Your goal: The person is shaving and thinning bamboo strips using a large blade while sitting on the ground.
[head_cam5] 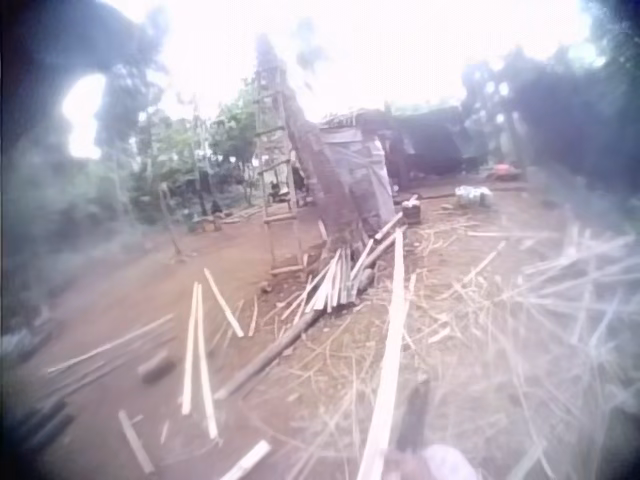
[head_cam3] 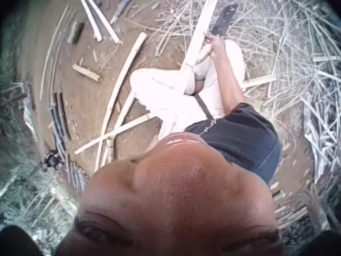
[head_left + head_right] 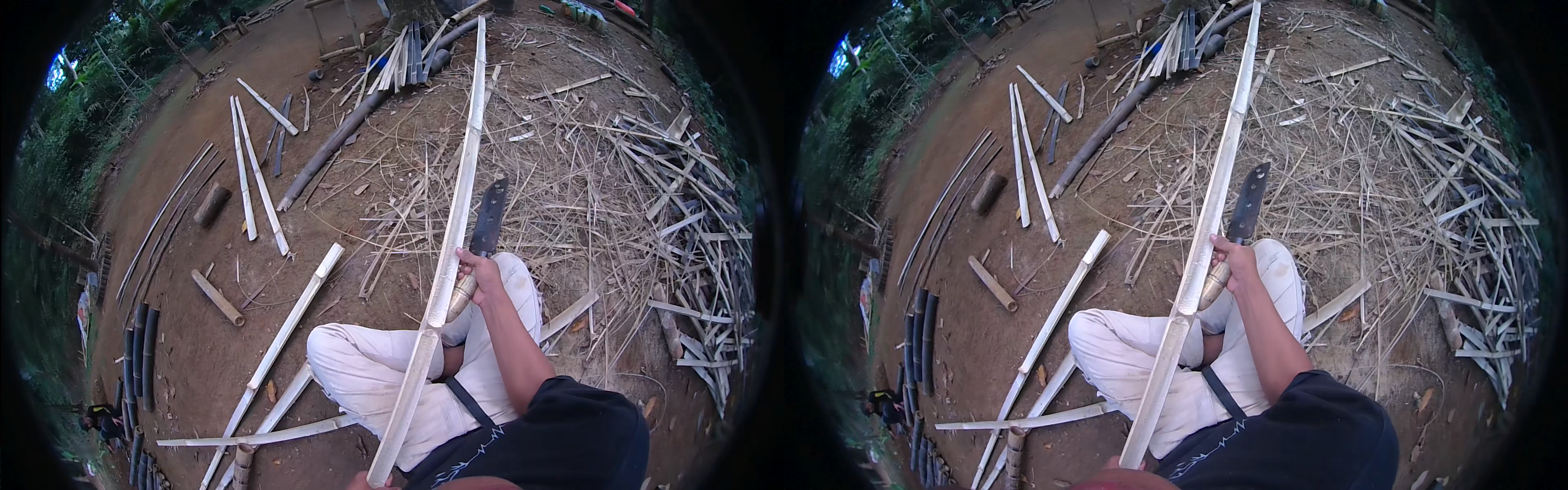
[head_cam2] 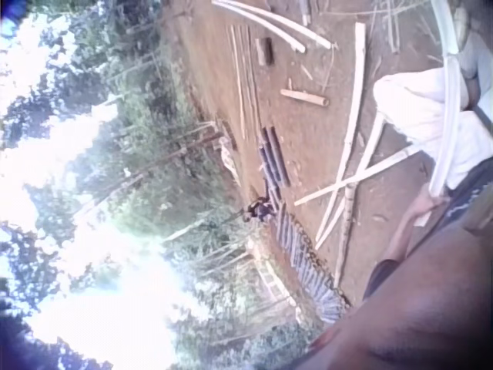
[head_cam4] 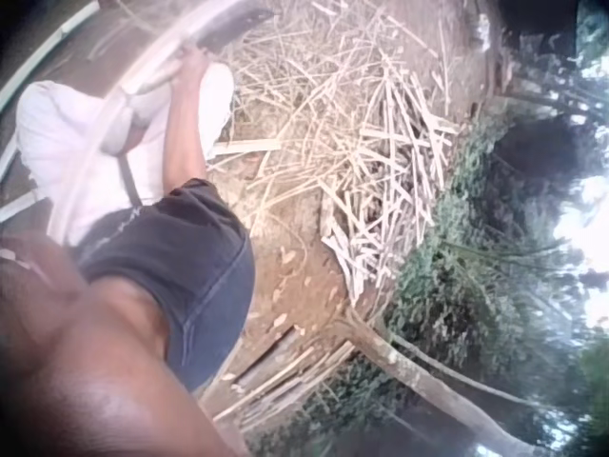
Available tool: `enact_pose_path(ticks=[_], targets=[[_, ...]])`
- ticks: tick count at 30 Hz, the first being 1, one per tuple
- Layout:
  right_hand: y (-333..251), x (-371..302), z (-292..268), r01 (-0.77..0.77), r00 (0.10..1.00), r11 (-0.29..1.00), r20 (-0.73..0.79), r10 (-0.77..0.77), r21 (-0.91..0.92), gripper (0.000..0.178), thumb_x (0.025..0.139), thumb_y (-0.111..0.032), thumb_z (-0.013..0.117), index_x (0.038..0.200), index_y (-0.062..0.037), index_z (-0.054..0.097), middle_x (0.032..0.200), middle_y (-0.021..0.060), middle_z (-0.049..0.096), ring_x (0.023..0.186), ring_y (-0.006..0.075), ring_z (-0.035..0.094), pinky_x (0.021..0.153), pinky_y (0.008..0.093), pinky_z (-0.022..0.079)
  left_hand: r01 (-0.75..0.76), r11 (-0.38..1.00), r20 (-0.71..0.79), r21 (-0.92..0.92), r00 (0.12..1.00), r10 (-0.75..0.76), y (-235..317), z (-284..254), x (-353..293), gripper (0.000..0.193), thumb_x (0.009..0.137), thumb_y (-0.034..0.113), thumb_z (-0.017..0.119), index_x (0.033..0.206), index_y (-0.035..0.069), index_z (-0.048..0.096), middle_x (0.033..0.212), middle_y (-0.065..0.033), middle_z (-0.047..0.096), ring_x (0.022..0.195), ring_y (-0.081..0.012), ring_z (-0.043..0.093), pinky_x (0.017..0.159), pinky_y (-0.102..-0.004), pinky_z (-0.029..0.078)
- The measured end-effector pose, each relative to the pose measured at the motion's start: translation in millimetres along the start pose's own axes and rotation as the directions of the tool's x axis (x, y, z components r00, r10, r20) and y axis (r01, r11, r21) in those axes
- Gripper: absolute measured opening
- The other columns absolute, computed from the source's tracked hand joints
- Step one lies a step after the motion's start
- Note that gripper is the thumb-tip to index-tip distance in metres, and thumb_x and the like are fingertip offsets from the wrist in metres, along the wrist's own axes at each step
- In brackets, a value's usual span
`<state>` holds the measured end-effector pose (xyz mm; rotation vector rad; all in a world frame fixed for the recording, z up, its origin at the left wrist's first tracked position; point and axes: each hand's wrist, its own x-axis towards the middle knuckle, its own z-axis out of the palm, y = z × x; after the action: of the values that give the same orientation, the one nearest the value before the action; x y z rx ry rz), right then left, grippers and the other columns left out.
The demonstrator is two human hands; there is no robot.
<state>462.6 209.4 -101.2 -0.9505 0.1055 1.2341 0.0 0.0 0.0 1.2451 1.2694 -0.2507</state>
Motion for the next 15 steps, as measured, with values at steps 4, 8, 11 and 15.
enact_pose_path(ticks=[4, 8, 11, 15], targets=[[-38.4, 40.8, 1.3, 0.052, 0.998, 0.999, -0.018, -0.052, 0.001, 0.016, 0.090, -0.013, 0.076, 0.089, -0.0008, 0.065, 0.068, -0.0018, 0.056, 0.053, 0.0073, 0.049, 0.049, 0.0238, 0.044, 0.090, 0.981, 0.259, -0.173, 0.965, -0.043, 67.0, -25.8, 37.2, 0.026, 0.087, 0.018, 0.080, 0.090, 0.009, 0.056, 0.068, 0.0021, 0.055, 0.059, -0.0142, 0.054, 0.056, -0.0312, 0.044], [-76.6, 82.6, -21.3, 0.072, 0.991, 0.997, -0.108, -0.075, -0.034, 0.026, 0.095, -0.023, 0.072, 0.084, -0.0008, 0.064, 0.065, 0.0003, 0.057, 0.050, 0.0088, 0.050, 0.048, 0.0252, 0.045, 0.220, 0.845, 0.556, -0.487, 0.825, 0.106, 169.5, -42.1, 120.1, 0.021, 0.092, 0.016, 0.074, 0.089, 0.007, 0.056, 0.066, 0.0016, 0.048, 0.051, -0.0103, 0.046, 0.047, -0.0268, 0.036], [-70.4, 19.6, -23.0, 0.136, 0.929, 0.848, -0.231, -0.289, -0.512, 0.029, 0.094, -0.023, 0.072, 0.081, 0.0013, 0.063, 0.069, 0.0068, 0.065, 0.048, 0.0110, 0.054, 0.045, 0.0271, 0.044, 0.250, 0.855, 0.541, -0.455, 0.840, 0.042, 214.7, -33.7, 153.7, 0.023, 0.097, 0.023, 0.070, 0.095, 0.004, 0.056, 0.071, -0.0033, 0.056, 0.052, -0.0135, 0.052, 0.049, -0.0289, 0.044], [-55.6, -61.1, -36.9, 0.192, 0.952, 0.798, -0.090, -0.293, -0.572, 0.022, 0.093, -0.018, 0.072, 0.086, 0.0016, 0.065, 0.067, 0.0075, 0.066, 0.048, 0.0109, 0.056, 0.045, 0.0280, 0.045, 0.238, 0.849, 0.586, -0.472, 0.804, 0.100, 197.0, -31.0, 175.1, 0.034, 0.101, 0.029, 0.063, 0.115, 0.000, 0.052, 0.087, -0.0133, 0.066, 0.059, -0.0185, 0.061, 0.056, -0.0320, 0.052]])
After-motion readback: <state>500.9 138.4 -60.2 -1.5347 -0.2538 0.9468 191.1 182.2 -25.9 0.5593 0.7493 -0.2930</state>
